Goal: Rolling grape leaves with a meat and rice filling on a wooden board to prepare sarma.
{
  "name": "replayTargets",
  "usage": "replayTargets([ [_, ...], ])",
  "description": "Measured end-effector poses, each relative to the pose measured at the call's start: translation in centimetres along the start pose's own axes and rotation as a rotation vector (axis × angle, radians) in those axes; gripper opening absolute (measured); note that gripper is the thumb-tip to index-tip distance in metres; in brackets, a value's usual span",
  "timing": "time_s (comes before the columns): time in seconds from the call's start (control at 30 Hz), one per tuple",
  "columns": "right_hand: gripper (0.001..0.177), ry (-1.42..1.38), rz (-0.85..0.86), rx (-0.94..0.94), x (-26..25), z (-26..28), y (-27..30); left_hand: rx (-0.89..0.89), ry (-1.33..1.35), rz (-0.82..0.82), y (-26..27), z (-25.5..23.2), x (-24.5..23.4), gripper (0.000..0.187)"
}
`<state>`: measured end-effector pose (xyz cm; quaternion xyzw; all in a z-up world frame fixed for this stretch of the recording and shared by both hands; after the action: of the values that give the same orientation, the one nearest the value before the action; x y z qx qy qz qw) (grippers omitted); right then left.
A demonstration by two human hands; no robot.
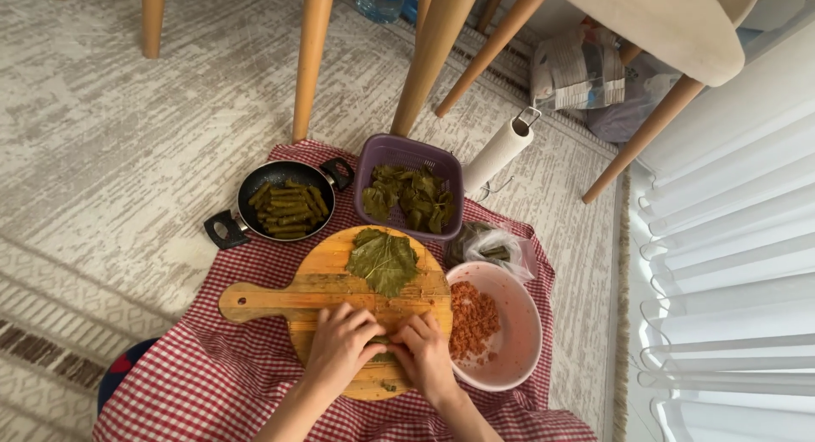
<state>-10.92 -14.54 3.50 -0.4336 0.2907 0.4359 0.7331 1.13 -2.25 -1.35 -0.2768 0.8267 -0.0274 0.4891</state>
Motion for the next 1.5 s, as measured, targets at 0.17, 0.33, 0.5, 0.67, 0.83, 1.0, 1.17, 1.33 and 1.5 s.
replayTargets([
  [0.17,0.021,-0.040,-0.023,0.021,-0.5,1.0,-0.1,-0.078,-0.031,-0.005,1.0,-0.5,-0.3,0.026],
  [0.33,0.019,0.014,-0.064,0.044,0.1,0.9,0.7,-0.105,-0.020,-0.006,0.7,-0.2,0.1,0.032],
  [0.5,0.020,-0.032,-0.037,0.139,-0.2,1.7,0.9,-0.043,-0.128,-0.070,2.0,-0.5,1.5,0.029],
  [0.67,0.019,-0.029,-0.021,0.135,-0.3,2.1,1.4,-0.078,-0.087,-0.046,2.1,-1.3,-0.5,0.036],
  [0.83,0.021,-0.036,-0.007,0.162,-0.4,2.3,1.7,-0.044,-0.059,-0.076,3.8,-0.5,0.5,0.028],
  [1.0,0.022,-0.002,0.048,0.117,-0.5,2.3,2.7,-0.075,-0.038,-0.030,4.2,-1.5,-1.4,0.034],
  [1.17,0.059,-0.108,0.085,0.082,-1.9,2.9,1.3,-0.023,-0.060,-0.085,3.3,-1.2,-1.6,0.034],
  [1.33,0.089,-0.421,0.152,0.058,1.0,1.2,-1.8,0.169,-0.082,-0.250,-1.3,-1.4,-6.3,0.033],
  [1.5,0.086,-0.475,0.188,0.582,4.5,-3.0,-7.9,0.050,0.070,-0.440,-4.7,2.6,-7.9,0.043],
])
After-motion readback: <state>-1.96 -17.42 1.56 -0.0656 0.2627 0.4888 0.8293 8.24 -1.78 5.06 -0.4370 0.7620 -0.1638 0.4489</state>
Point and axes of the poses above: each hand's wrist, its own y-axis away from the middle knuckle, its own x-axis out of the palm, z = x × y, the point moved 2 cm from there along -y, towards the middle knuckle
